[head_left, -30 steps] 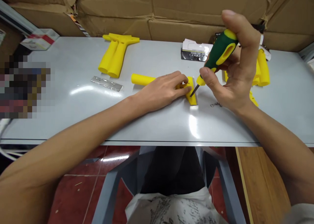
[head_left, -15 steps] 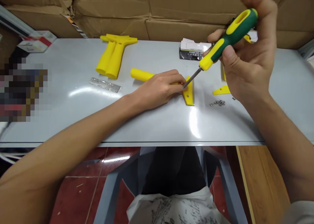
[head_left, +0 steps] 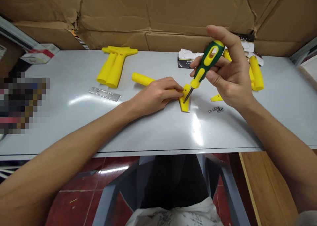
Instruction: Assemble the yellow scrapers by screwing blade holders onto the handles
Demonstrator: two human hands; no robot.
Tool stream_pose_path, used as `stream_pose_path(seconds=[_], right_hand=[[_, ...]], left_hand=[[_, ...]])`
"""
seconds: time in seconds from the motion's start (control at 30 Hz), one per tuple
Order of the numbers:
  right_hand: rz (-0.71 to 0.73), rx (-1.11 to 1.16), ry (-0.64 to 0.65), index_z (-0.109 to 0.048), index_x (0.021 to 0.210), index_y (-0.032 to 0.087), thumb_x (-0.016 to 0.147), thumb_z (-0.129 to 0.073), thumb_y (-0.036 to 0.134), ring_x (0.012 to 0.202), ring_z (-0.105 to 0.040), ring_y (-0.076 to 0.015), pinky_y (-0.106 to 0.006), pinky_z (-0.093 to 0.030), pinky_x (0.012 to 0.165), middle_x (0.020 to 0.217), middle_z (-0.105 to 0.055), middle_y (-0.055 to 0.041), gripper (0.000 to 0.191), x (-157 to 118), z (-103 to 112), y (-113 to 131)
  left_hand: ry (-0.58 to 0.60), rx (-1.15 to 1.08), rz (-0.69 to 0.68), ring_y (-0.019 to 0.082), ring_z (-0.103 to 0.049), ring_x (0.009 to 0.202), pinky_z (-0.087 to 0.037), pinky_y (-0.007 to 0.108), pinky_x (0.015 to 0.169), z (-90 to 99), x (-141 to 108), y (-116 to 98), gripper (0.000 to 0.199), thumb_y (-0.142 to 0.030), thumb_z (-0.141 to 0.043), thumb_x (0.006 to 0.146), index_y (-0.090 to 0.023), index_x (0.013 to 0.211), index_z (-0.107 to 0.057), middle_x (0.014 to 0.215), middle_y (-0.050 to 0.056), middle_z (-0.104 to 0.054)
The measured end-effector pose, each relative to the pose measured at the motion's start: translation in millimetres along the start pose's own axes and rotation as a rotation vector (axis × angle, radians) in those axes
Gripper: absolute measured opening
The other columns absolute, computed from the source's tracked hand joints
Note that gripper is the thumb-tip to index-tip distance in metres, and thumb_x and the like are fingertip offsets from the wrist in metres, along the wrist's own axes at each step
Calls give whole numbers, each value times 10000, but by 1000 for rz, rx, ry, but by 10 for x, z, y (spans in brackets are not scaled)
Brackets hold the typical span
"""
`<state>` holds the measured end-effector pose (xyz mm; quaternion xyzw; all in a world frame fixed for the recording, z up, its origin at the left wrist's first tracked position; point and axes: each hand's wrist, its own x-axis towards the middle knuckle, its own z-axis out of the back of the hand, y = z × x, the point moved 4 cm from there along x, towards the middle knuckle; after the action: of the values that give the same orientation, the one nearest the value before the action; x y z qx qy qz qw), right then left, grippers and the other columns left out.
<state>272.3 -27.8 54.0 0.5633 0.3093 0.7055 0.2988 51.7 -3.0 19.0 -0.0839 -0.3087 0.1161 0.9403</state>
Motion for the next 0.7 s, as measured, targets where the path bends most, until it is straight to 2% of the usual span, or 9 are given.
stream_pose_path(seconds=[0.17, 0.37, 0.53, 0.7], right_hand=[[2, 33, 2, -578, 1490, 479, 813, -853, 656, 1212, -754, -288, -460, -719, 933, 1587, -603, 19, 751, 3, 11, -27], [-32, 24, 4, -586, 1497, 471, 796, -880, 645, 1204, -760, -304, -488, -717, 953, 1616, -582, 3, 780, -25, 7, -3], [-29, 46, 5, -585, 1499, 473, 787, -895, 650, 1217, -759, -310, -502, -715, 977, 1483, -682, -1, 796, -22, 1, 8], [-11, 73, 3, -632, 1463, 473, 808, -911, 593, 1255, -750, -319, -499, -709, 1009, 1623, -581, 29, 722, -27, -8, 59]], left_hand=[[1, 5, -22, 202, -746, 1080, -633, 373, 923, -1, -6, 1, 249, -164, -577, 1076, -222, 1116, -816, 1161, 109, -807], [9, 22, -21, 204, -738, 1091, -627, 370, 910, -7, 2, -7, 260, -170, -565, 1082, -230, 1103, -816, 1160, 100, -807], [3, 17, -30, 208, -736, 1074, -626, 376, 903, -15, 1, -3, 268, -160, -553, 1083, -220, 1094, -815, 1158, 106, -805], [-2, 2, -41, 212, -737, 1089, -633, 394, 929, -17, -7, 16, 265, -182, -557, 1088, -238, 1105, -816, 1178, 98, -802]])
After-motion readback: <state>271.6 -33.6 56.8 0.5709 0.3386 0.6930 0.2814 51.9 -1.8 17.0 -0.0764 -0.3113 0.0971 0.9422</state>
